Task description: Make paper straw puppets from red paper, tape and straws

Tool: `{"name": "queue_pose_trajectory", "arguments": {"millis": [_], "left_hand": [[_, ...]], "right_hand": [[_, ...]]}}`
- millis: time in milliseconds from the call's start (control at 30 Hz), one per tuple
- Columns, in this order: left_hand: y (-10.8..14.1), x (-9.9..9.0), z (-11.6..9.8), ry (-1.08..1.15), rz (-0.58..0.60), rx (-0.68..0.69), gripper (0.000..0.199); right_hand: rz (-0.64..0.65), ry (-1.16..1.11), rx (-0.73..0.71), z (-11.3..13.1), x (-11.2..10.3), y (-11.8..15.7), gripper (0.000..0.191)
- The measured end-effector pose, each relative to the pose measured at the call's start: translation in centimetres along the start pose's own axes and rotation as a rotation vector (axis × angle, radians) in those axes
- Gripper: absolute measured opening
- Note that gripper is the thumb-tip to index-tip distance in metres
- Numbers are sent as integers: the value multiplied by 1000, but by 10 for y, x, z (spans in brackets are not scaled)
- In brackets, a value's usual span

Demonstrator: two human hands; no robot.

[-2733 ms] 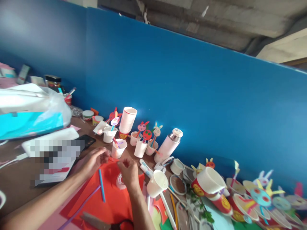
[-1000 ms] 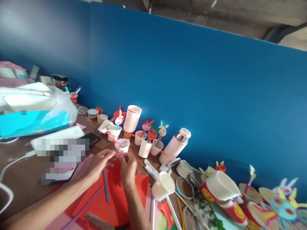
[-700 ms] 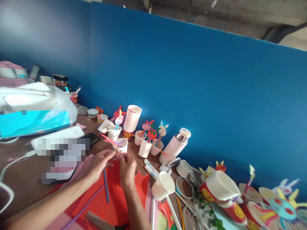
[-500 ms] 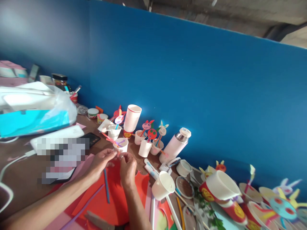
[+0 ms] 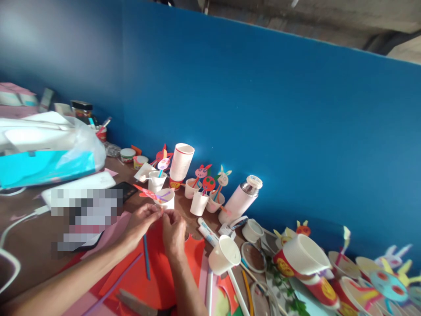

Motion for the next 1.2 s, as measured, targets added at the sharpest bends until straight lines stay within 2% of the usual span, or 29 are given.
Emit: {"name": "queue_pose_trajectory", "arguments": {"millis": [367, 667, 833, 933, 1200], "left_hand": [[-1, -4, 6, -46, -18, 2, 24], [0, -3, 0, -60, -39, 24, 23], [3, -1, 0, -58, -4, -27, 23], [3, -2, 4, -57, 15, -72, 29], [2, -6, 8, -148, 2, -107, 31]], "right_hand": [[53, -16, -36, 9, -1, 1, 27], [1, -56, 20, -3, 2, -1, 10], [12, -120, 38, -3, 2, -3, 14], [16, -161, 56, -3, 2, -4, 17], [14, -207, 81, -3, -2, -6, 24]]}}
Point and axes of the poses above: each hand's wrist, its own y-axis away from the middle knuckle, its own x-axis out of the palm, z = x × y, the point moved 7 cm from there along -y, towards the middle knuckle, and after that the axes turned 2 degrees about y, right-handed, at the moved point
